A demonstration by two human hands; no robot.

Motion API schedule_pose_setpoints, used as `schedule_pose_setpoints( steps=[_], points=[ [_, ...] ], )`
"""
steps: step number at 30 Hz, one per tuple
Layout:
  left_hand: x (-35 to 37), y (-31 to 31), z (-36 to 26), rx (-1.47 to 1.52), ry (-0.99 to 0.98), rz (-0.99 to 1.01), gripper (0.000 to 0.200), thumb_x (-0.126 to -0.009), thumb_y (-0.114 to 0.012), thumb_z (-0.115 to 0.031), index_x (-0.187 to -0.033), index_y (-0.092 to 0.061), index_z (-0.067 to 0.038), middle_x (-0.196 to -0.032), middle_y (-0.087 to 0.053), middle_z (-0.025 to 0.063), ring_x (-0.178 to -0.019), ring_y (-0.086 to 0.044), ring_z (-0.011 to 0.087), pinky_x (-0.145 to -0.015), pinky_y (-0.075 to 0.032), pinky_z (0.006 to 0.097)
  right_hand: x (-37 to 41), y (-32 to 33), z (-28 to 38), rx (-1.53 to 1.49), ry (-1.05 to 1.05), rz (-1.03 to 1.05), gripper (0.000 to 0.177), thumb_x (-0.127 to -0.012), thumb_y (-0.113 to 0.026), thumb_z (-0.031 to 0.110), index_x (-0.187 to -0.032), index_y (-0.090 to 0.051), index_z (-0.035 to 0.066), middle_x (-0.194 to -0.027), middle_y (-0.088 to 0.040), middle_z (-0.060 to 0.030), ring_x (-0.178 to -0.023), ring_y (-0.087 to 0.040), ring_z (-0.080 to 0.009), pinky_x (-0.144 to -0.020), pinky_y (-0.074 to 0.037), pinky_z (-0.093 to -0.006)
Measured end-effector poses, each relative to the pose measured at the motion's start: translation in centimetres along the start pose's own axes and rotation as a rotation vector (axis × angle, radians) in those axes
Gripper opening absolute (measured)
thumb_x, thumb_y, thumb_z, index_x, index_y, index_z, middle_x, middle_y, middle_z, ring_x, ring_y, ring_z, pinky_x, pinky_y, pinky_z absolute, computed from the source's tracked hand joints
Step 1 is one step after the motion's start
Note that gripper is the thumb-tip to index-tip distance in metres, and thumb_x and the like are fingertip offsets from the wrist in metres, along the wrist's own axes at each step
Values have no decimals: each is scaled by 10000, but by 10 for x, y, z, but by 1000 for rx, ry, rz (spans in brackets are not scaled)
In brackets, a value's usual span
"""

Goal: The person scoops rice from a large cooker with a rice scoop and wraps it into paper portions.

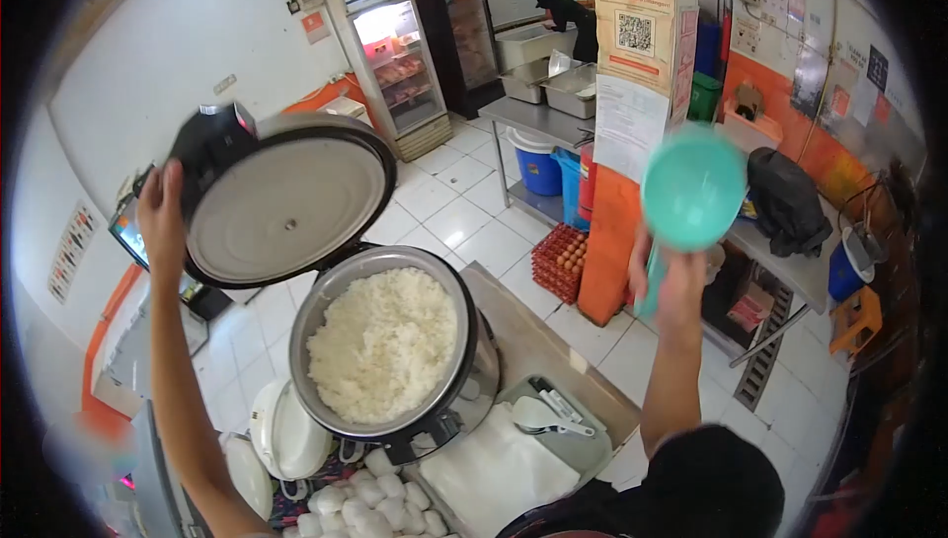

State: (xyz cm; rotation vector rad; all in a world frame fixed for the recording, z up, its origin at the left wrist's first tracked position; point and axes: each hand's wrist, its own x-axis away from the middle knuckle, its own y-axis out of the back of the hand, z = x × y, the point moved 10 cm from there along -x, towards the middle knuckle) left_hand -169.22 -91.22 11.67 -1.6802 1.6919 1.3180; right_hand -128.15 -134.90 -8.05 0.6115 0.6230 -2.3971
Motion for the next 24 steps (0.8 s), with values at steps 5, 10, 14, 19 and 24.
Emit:
schedule_pose_setpoints(
  steps=[5,10,14,19,24],
  points=[
    [-44,-20,56,-199,70,-42,755,-936,-493,-644,-1127,-669,65,-976,-665,140,-950,-579,200,-917,-426,313,162,59,-135,218,-762,-105,112,-903,-627,61,-959,-549,5,-584,-498,8,-428,-462,-78,-381,-340,-252],
    [-45,-24,205,-179,443,-38,822,-971,-327,-674,-1257,-609,44,-1114,-667,135,-1060,-582,241,-983,-398,331,266,99,-160,198,-1007,-260,117,-906,-628,90,-907,-538,14,-584,-500,-4,-417,-463,-92,-370,-345,-273],
    [-32,-49,294,74,479,69,764,-1004,-296,-613,-1331,-547,30,-1274,-616,146,-1206,-539,248,-1046,-357,327,238,103,-143,316,-938,-264,127,-908,-626,85,-898,-526,8,-586,-503,-9,-414,-468,-96,-364,-350,-275],
    [-19,-70,296,137,407,84,630,-1060,-276,-446,-1410,-439,52,-1408,-514,146,-1332,-434,237,-1105,-287,295,191,89,-144,324,-808,-196,201,-912,-623,82,-1029,-503,-30,-629,-533,-27,-431,-487,-101,-376,-377,-266],
    [-14,-81,318,273,451,61,672,-1045,-314,-490,-1446,-390,45,-1470,-444,142,-1347,-399,233,-1128,-247,314,173,48,-147,187,-733,-147,232,-917,-623,96,-1074,-509,-32,-654,-548,-39,-449,-500,-104,-390,-391,-273]
  ],
)
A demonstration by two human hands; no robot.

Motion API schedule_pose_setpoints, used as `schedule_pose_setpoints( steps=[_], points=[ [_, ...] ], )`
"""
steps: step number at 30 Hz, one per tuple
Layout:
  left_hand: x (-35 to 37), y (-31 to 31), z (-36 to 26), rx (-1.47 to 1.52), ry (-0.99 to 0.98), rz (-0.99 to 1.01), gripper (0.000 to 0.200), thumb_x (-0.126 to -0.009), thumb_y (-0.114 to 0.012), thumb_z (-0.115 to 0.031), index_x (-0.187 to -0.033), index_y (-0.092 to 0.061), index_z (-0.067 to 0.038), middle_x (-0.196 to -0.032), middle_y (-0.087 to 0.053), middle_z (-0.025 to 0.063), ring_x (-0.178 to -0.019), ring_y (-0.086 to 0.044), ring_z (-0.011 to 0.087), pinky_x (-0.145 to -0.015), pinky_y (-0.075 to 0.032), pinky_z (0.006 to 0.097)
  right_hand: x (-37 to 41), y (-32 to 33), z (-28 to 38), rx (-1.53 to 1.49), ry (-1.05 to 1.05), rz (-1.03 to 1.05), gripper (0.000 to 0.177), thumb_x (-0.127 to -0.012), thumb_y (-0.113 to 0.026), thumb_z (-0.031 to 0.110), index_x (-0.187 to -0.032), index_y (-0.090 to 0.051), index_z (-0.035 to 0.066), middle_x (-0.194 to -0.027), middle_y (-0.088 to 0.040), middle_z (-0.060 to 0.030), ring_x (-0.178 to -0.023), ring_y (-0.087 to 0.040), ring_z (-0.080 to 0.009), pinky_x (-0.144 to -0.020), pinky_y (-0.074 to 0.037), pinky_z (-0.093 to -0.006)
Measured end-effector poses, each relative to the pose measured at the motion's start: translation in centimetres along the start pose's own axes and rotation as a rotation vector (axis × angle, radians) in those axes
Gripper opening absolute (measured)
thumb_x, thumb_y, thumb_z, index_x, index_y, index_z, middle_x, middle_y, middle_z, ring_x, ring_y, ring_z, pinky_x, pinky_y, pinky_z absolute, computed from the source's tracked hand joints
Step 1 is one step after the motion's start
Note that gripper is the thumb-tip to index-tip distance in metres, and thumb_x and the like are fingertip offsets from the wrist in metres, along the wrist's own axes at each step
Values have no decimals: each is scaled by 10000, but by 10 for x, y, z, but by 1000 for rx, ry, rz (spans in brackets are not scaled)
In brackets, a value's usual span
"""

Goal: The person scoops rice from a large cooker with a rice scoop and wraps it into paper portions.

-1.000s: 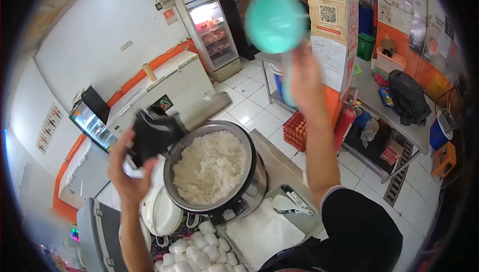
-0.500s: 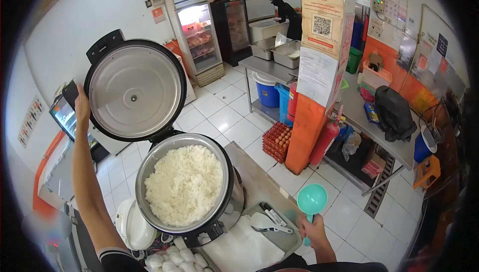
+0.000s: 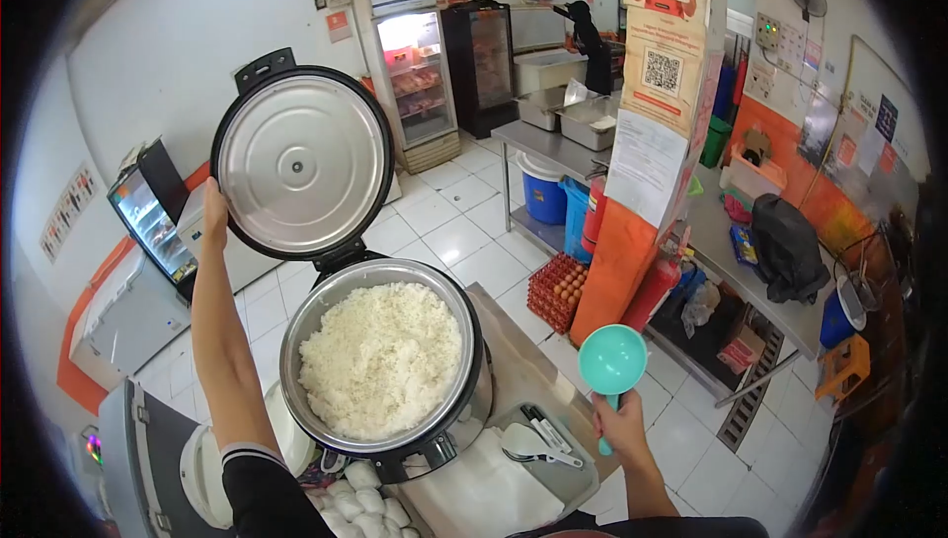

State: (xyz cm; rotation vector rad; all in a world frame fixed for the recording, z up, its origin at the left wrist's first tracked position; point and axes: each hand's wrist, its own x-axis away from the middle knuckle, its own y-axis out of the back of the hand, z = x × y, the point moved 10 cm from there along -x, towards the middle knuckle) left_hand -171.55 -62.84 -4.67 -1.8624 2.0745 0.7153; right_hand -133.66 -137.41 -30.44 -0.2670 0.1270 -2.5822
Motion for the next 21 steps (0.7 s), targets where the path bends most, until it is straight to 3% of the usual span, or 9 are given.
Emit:
schedule_pose_setpoints(
  steps=[6,7,10,14,16,17,18,20,21],
  points=[
    [21,-21,-13,146,-14,66,711,-1029,-331,-527,-1489,-324,15,-1550,-328,125,-1427,-286,228,-1179,-155,324,9,-28,-20,126,-57,155,220,-924,-653,139,-1022,-516,-3,-657,-534,-17,-443,-485,-86,-380,-380,-249],
    [36,-26,-23,122,4,12,682,-1035,-324,-498,-1481,-338,17,-1547,-342,135,-1423,-315,256,-1160,-206,333,10,-29,-20,126,-60,156,220,-924,-653,139,-1022,-516,-3,-657,-534,-17,-443,-485,-86,-380,-380,-249],
    [39,-27,-11,104,101,52,735,-999,-382,-553,-1478,-346,4,-1542,-352,130,-1415,-324,252,-1160,-206,382,11,-27,-19,112,-67,147,260,-910,-639,124,-1073,-506,-29,-627,-540,-27,-436,-500,-98,-398,-398,-258],
    [111,-43,-77,205,224,97,778,-964,-446,-577,-1477,-344,0,-1517,-371,146,-1426,-287,224,-1174,-176,408,10,-22,-15,79,-31,139,257,-914,-645,129,-1065,-508,-28,-628,-539,-27,-434,-489,-94,-396,-396,-258],
    [108,-37,-60,87,304,178,850,-912,-491,-637,-1470,-349,-10,-1487,-385,170,-1396,-310,230,-1154,-201,446,11,-19,-14,85,-45,127,251,-917,-646,128,-1059,-511,-29,-631,-539,-27,-434,-485,-92,-395,-394,-259],
    [107,-26,-56,78,312,120,725,-940,-527,-542,-1433,-437,-19,-1404,-497,165,-1325,-430,220,-1113,-281,386,10,-18,-13,74,-18,127,228,-919,-650,125,-1023,-514,-24,-620,-530,-25,-421,-474,-92,-380,-378,-258],
    [110,-23,-62,70,325,107,725,-940,-527,-542,-1433,-437,-19,-1404,-497,165,-1325,-430,220,-1113,-281,386,11,-17,-11,66,8,129,208,-921,-655,123,-987,-517,-19,-608,-522,-24,-409,-462,-92,-365,-361,-256],
    [120,-33,-117,-292,-68,210,487,-957,-600,-346,-1298,-559,0,-1176,-645,129,-1080,-605,189,-937,-453,322,13,-16,-7,101,20,127,190,-924,-644,115,-982,-520,-17,-592,-515,-22,-404,-459,-93,-364,-358,-257],
    [151,-43,-163,-219,-219,204,356,-951,-612,-242,-1193,-590,19,-1054,-667,109,-957,-631,171,-826,-476,283,14,-16,-3,125,45,108,172,-927,-634,107,-976,-523,-15,-577,-507,-20,-399,-456,-93,-362,-355,-257]
  ],
)
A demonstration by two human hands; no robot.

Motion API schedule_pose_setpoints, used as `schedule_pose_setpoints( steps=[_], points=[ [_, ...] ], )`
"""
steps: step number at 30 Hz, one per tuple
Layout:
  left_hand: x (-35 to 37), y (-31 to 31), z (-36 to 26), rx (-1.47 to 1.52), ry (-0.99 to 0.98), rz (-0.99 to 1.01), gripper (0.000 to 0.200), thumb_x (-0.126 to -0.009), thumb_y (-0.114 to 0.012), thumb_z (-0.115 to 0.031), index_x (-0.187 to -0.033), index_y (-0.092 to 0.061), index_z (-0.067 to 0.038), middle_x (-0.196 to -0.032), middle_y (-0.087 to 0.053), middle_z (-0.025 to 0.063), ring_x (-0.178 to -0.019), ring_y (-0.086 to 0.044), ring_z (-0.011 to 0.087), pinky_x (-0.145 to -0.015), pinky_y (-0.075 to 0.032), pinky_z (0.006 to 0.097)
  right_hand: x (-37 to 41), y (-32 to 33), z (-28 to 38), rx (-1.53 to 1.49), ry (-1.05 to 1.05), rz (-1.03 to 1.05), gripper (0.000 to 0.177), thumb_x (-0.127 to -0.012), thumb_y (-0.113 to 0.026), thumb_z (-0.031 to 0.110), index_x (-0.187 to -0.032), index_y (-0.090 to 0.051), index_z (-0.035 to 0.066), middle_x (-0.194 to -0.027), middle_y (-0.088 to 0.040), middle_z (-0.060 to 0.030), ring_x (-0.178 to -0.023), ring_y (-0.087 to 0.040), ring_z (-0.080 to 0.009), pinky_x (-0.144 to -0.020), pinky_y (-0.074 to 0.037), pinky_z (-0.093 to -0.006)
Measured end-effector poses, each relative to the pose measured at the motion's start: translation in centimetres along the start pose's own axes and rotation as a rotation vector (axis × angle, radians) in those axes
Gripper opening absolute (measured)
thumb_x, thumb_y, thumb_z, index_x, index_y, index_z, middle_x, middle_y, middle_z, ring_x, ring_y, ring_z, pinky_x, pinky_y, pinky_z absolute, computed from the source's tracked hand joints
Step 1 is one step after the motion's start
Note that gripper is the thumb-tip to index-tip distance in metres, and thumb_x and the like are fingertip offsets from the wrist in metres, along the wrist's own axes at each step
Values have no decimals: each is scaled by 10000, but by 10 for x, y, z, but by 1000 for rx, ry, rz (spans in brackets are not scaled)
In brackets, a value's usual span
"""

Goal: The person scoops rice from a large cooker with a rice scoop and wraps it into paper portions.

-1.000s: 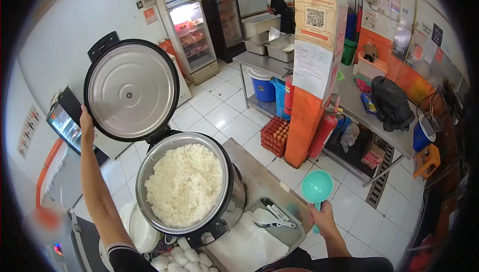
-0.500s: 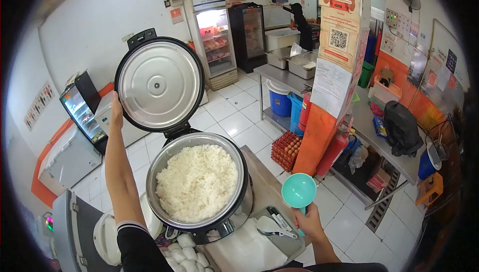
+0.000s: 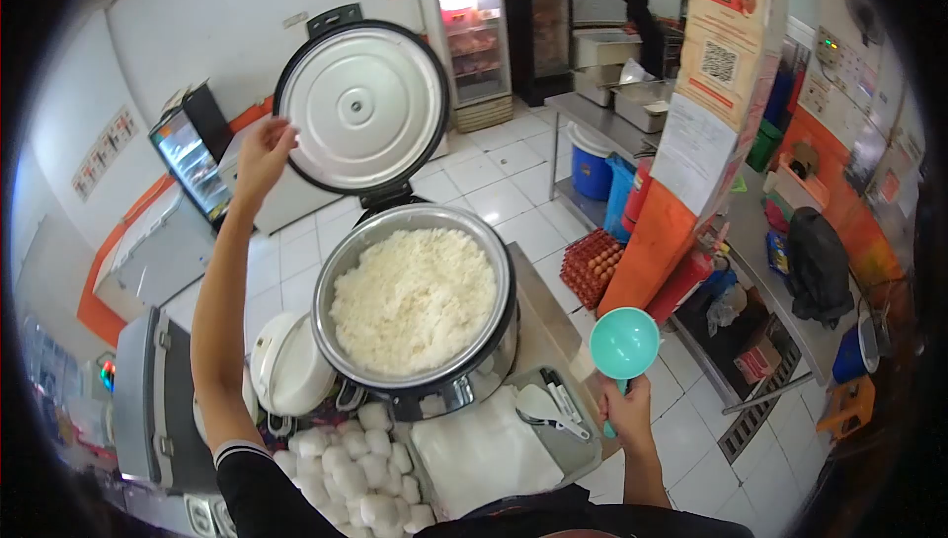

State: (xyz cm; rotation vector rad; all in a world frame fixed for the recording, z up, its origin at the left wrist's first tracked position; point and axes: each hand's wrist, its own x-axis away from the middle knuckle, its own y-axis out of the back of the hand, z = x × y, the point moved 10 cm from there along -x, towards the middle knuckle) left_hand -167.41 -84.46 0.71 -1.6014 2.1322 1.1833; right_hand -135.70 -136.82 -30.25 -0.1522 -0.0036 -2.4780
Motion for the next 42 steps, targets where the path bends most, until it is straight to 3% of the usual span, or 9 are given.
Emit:
schedule_pose_setpoints(
  steps=[6,7,9,10,13,21,24,27,42],
  points=[
    [218,-21,-335,12,-1055,8,43,-902,-607,-18,-928,-608,16,-832,-631,95,-696,-566,150,-602,-433,288,5,-15,2,-60,-39,61,137,-939,-611,91,-1000,-530,-2,-595,-483,-8,-413,-442,-85,-367,-325,-247],
    [245,-15,-357,-2,-996,4,43,-902,-607,-18,-928,-608,16,-832,-631,95,-696,-566,150,-602,-433,288,7,-17,4,-105,-26,60,133,-944,-609,90,-1006,-532,2,-593,-470,-5,-417,-436,-83,-373,-323,-243],
    [270,-2,-325,426,-59,31,175,-889,-604,-17,-850,-443,-75,-672,-433,-45,-601,-487,87,-517,-375,218,23,-12,-8,-39,-57,114,108,-937,-610,75,-986,-548,2,-595,-477,-2,-422,-438,-80,-375,-327,-244],
    [287,-4,-332,860,38,77,242,-910,-574,-8,-751,-421,-107,-736,-477,-56,-585,-472,85,-507,-369,188,11,-28,0,-68,23,137,83,-930,-611,61,-965,-564,3,-597,-483,1,-426,-440,-77,-377,-330,-245],
    [326,5,-323,885,131,17,238,-914,-571,-20,-749,-423,-107,-725,-474,-54,-579,-467,88,-502,-367,192,28,-47,19,-144,2,152,93,-935,-620,83,-940,-570,5,-576,-468,8,-422,-428,-73,-379,-328,-242],
    [335,-33,-310,976,186,8,233,-932,-560,-70,-743,-430,-110,-678,-460,-48,-555,-446,100,-484,-357,208,-1,-20,-102,8,-45,93,159,-942,-627,144,-1020,-581,13,-636,-526,-14,-423,-448,-71,-383,-351,-252],
    [341,-36,-311,991,165,0,235,-939,-555,-89,-740,-433,-111,-661,-455,-45,-546,-438,105,-477,-354,214,-14,6,-165,534,78,48,501,-839,-710,186,-1233,-505,-48,-959,-640,-233,-871,-650,-362,-760,-502,-450],
    [332,-44,-306,1005,144,4,238,-946,-551,-108,-738,-435,-113,-643,-450,-43,-536,-430,109,-470,-351,220,7,-1,-166,712,269,27,531,-784,-737,184,-1200,-504,-49,-1065,-590,-287,-1029,-566,-459,-900,-431,-499],
    [319,-65,-332,1275,-220,26,279,-979,-530,-202,-726,-449,-118,-556,-423,-30,-490,-391,132,-435,-333,250,16,2,-175,848,258,136,481,-747,-796,236,-1048,-514,-12,-900,-660,-242,-871,-631,-467,-756,-489,-512]
  ],
)
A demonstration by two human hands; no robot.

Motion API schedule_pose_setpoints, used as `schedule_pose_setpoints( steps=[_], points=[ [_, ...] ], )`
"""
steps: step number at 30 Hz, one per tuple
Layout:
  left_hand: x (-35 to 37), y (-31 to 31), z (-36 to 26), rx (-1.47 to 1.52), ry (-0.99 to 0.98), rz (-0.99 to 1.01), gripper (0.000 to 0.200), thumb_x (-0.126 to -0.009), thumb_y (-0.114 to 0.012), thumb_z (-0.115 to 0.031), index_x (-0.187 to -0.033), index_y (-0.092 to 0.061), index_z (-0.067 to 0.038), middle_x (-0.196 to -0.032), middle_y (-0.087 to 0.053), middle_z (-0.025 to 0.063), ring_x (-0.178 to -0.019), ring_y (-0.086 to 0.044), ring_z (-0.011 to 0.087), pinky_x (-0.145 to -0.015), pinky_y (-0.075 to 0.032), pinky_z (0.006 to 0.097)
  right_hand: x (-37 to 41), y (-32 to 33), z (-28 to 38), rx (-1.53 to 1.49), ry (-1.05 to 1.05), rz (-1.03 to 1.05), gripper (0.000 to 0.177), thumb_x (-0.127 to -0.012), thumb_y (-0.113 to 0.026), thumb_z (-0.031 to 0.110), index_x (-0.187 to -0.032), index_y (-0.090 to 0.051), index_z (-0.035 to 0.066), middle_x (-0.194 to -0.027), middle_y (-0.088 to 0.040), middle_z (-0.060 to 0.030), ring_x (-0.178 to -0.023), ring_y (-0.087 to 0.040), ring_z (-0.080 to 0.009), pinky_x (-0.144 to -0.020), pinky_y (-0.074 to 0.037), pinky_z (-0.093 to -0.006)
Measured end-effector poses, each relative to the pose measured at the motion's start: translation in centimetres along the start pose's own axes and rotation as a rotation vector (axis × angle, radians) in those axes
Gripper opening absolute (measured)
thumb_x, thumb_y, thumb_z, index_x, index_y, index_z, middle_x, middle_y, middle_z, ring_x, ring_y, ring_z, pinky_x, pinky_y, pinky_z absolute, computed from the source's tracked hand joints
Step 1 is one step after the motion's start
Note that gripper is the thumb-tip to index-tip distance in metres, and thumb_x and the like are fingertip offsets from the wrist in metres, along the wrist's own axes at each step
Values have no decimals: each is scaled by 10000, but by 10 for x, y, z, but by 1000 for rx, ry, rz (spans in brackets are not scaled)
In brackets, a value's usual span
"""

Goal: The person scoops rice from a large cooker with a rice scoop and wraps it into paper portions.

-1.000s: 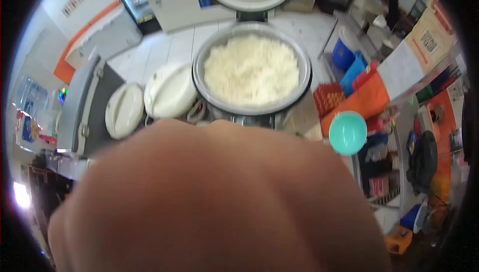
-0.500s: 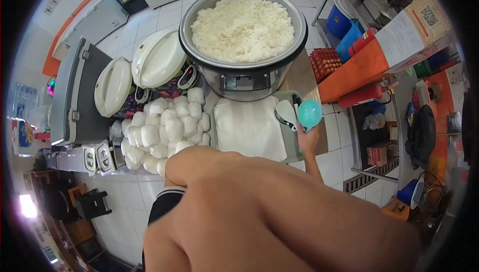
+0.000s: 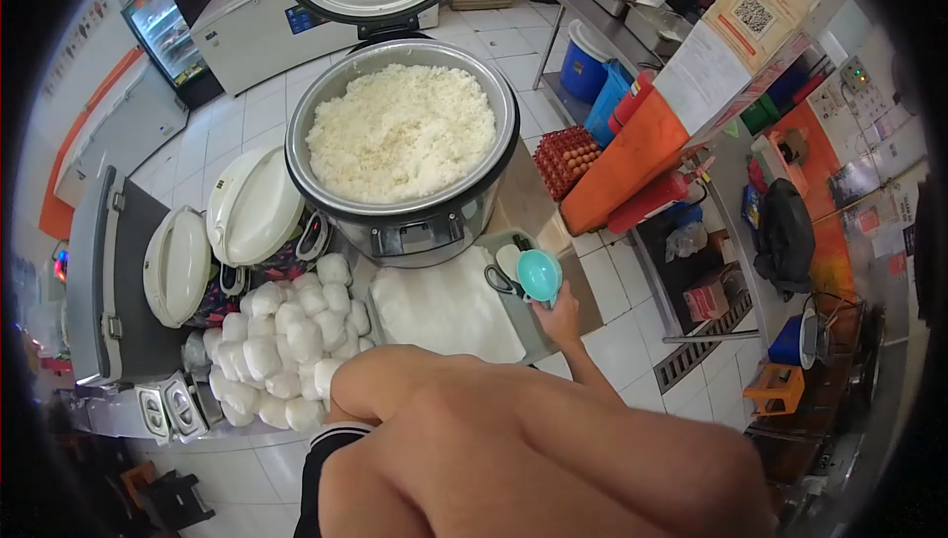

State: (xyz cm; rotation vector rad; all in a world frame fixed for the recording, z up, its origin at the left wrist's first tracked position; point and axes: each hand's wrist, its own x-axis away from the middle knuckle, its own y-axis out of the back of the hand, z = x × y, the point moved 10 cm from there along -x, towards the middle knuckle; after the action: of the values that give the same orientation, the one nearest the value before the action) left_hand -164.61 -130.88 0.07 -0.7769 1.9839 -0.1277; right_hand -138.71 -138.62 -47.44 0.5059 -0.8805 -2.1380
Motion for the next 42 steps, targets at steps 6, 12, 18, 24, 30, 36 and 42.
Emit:
schedule_pose_setpoints(
  steps=[6,12,18,24,30,36,42],
  points=[
    [-4,8,-7,66,-96,54,304,-993,-522,-239,-721,-454,-120,-522,-413,-25,-472,-376,141,-422,-326,262,9,37,1,-339,-93,-126,458,-761,-824,226,-1081,-616,-27,-883,-692,-141,-772,-670,-274,-728,-517,-377],
    [131,94,135,-374,567,-392,147,-966,-584,-83,-1055,-573,33,-987,-630,89,-889,-591,116,-801,-482,248,7,127,146,-605,-3,-250,306,-801,-802,101,-1047,-647,5,-944,-683,-58,-823,-628,-144,-754,-509,-304],
    [174,110,159,-274,691,-489,229,-1014,-522,-105,-1101,-582,99,-1040,-638,79,-946,-578,113,-867,-475,267,14,107,253,-480,429,50,488,-761,-807,101,-1160,-552,-17,-947,-669,-135,-832,-663,-260,-753,-524,-369],
    [187,137,109,-386,594,-681,267,-1047,-464,-145,-1029,-606,80,-963,-637,42,-907,-558,80,-843,-461,249,20,76,331,-459,603,461,341,-834,-615,86,-1137,-484,0,-867,-611,-155,-755,-636,-325,-678,-491,-364],
    [224,197,80,-211,355,-1070,243,-1063,-410,-247,-1123,-479,-22,-905,-518,40,-858,-518,167,-824,-455,340,-17,41,350,-769,292,793,510,-947,-429,135,-1410,-256,11,-1061,-564,-161,-571,-567,-192,-521,-490,-285],
    [245,222,57,-402,445,-1068,209,-1021,-490,-161,-1156,-512,-3,-907,-550,21,-803,-511,108,-715,-433,274,-198,15,441,542,767,282,356,-906,-511,93,-1228,-442,-43,-892,-677,-259,-882,-676,-414,-707,-517,-505],
    [277,230,49,-601,459,-1078,405,-986,-542,-65,-1358,-447,62,-919,-617,26,-710,-528,50,-611,-436,205,-282,-50,442,814,898,278,266,-798,-557,57,-1023,-603,-79,-900,-684,-260,-837,-687,-407,-696,-556,-469]
  ],
)
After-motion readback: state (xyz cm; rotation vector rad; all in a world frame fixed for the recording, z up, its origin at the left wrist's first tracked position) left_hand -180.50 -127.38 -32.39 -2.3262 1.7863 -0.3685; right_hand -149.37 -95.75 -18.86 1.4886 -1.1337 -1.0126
